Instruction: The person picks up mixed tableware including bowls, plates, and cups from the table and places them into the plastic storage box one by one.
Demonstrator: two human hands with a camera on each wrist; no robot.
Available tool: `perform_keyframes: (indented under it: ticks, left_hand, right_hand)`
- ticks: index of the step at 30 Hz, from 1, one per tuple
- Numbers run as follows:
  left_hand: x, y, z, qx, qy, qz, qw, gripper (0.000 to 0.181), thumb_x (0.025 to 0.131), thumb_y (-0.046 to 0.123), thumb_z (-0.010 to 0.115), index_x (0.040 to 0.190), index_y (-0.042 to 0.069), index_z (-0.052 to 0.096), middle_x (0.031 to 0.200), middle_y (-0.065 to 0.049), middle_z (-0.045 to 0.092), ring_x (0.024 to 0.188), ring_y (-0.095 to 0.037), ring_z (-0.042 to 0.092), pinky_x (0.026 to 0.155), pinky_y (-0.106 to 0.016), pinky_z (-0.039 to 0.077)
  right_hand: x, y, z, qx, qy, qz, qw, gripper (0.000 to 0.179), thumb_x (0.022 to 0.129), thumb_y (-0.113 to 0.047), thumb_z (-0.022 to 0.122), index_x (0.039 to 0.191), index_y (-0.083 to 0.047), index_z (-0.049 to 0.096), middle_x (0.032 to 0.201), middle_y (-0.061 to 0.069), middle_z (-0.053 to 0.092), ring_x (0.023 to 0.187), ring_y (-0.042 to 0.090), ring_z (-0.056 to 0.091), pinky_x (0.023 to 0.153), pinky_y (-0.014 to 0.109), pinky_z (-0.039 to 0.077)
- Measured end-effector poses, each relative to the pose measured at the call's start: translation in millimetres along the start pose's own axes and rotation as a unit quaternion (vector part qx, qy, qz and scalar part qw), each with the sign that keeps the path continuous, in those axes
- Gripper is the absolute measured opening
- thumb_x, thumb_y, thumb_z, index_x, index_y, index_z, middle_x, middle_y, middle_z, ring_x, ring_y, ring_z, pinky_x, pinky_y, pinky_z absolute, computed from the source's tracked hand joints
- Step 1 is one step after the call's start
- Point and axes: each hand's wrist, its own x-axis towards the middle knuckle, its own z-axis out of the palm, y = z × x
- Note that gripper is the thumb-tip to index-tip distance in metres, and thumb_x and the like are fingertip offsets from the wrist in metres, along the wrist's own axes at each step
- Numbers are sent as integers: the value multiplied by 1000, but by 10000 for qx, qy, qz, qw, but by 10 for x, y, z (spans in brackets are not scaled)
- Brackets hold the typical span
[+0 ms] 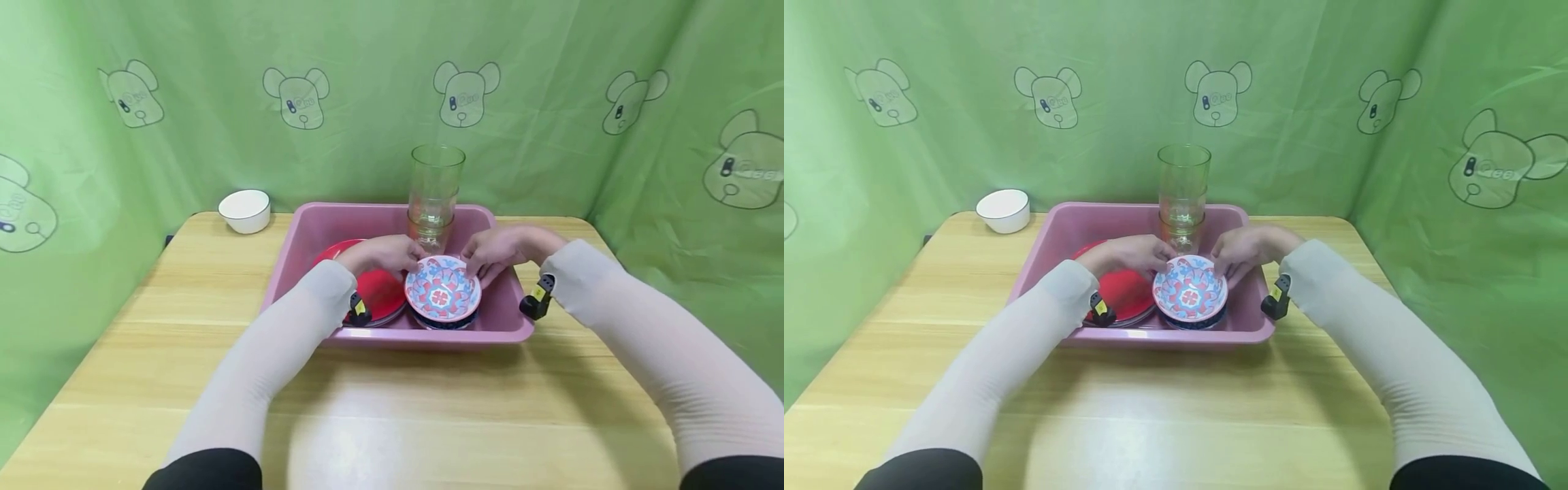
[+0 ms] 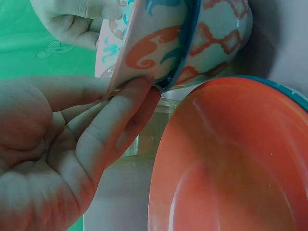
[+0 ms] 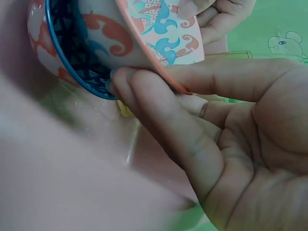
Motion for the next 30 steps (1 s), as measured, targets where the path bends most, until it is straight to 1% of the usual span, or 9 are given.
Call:
perform_keyframes:
  ticks: [6,12,17,20,23,26,30]
  left_hand:
    - [-13,-14,5,18,-8,-141,9999,30,95,1,59,125,0,63,102,-12,65,85,-18,64,70,-25,59]
    - [1,-27,16,126,-64,-142,9998,32,96,1,59,127,0,63,107,-14,66,87,-20,65,70,-24,59]
    - [20,-35,26,136,-92,-168,9997,32,96,2,59,128,1,62,106,-14,66,86,-21,66,70,-25,59]
    - [32,-41,33,132,-88,-198,9997,33,97,3,59,130,2,61,105,-13,65,86,-21,66,69,-25,59]
    - [37,-40,47,166,-121,-164,9997,33,96,2,59,129,1,62,105,-13,65,87,-21,66,69,-24,59]
    - [43,-36,63,347,-149,-61,9993,28,96,1,59,123,0,65,101,-13,66,86,-21,66,69,-24,59]
    - [57,-32,77,699,-182,88,9974,18,95,1,59,110,-3,68,93,-11,67,83,-19,65,67,-23,58]
  right_hand:
    - [50,-63,41,-224,-3,112,9997,25,91,3,58,113,14,52,91,17,65,76,19,66,76,31,60]
    - [73,-90,67,-338,9,286,9990,26,91,4,59,114,13,51,93,19,64,75,19,66,76,31,60]
    - [81,-97,72,-471,35,355,9983,26,91,3,61,113,13,51,94,19,64,76,19,66,77,32,60]
    - [85,-103,77,-552,31,343,9979,26,90,3,62,112,13,50,94,20,65,75,20,67,75,32,60]
    - [88,-108,89,-640,64,372,9972,25,90,4,63,110,12,50,93,21,65,72,19,67,73,31,60]
    - [84,-116,110,-781,132,431,9959,25,89,3,64,108,11,50,91,20,66,69,18,67,71,31,60]
    - [76,-128,142,-971,197,469,9940,22,90,3,64,106,10,50,90,19,66,66,16,66,68,29,60]
